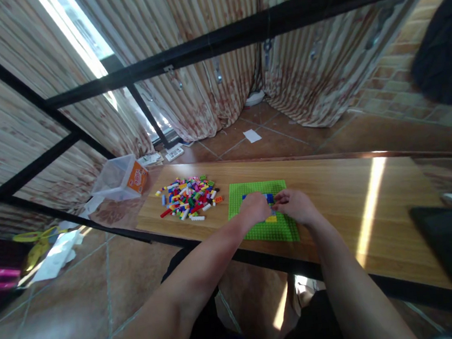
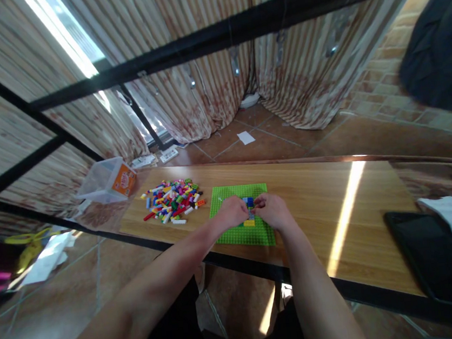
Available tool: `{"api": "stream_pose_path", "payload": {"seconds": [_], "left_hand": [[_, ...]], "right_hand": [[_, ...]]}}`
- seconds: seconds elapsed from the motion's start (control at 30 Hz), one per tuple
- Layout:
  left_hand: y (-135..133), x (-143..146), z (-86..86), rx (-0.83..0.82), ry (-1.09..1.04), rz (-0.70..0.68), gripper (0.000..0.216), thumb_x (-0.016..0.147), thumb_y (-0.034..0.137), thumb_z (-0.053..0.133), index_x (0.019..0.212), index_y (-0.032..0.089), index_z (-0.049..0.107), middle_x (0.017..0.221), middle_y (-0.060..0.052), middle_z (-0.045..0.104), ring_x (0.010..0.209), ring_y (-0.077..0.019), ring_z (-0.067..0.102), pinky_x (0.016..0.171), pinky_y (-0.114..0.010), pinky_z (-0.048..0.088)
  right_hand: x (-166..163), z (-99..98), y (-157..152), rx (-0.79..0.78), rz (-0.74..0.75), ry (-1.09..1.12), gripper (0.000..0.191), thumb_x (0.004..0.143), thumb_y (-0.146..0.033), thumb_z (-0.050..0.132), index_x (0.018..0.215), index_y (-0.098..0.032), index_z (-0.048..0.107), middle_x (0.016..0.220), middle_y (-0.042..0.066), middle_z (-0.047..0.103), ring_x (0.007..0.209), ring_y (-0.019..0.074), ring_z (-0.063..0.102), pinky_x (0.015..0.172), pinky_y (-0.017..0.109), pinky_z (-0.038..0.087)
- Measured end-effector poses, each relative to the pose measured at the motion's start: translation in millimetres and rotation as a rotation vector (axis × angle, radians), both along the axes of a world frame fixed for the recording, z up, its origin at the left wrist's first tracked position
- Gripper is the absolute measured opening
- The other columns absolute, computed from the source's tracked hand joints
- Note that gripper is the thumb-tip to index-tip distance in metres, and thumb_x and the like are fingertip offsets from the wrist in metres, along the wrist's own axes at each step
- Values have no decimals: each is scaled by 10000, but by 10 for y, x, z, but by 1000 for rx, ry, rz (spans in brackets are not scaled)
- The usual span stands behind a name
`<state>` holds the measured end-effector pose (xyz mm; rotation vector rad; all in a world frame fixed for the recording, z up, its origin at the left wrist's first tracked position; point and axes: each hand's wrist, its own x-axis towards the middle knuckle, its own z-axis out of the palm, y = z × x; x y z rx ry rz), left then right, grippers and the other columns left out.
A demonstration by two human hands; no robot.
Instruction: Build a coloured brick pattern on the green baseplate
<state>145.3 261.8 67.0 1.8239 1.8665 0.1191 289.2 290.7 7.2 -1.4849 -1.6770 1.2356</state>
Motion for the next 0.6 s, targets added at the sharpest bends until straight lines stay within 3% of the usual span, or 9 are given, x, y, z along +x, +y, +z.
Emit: {"api": "stream_pose_path", "payload": {"seconds": [0.1,0.23,0.37,0.47,0.6], "left_hand": [[-54,-196,44,60,-86,49,145,771,212,642,771,156,775,770,-64,736,773,-176,660,742,-261,487],[-71,-640,41,141,-202,243,283,848,282,529,785,130,759,655,-18,680,606,-119,568,569,-208,403],[-53,-991,-65,187,-288,396,361,877,340,460,787,116,729,597,11,616,495,-89,453,489,-207,315],[-21,-1056,-167,195,-343,403,323,862,322,495,715,126,707,603,16,611,532,-89,470,520,-208,321],[25,-966,-249,170,-387,286,305,866,269,509,655,139,687,552,24,576,548,-104,485,542,-224,318]], "right_hand": [[67,31,-31,19,-39,39,171,677,-222,698,838,-170,672,644,7,688,549,142,617,546,257,493],[246,94,-45,145,-227,53,248,770,-362,635,898,-157,689,705,53,710,613,167,645,599,283,516],[317,174,-45,254,-314,-118,275,802,-401,609,920,-172,704,843,94,742,746,207,676,722,335,531],[247,219,-52,285,-286,-244,250,824,-362,584,942,-179,706,894,99,746,792,220,681,764,355,522],[112,220,-65,290,-201,-295,221,851,-312,548,959,-193,700,912,82,748,778,206,683,759,343,517]]}}
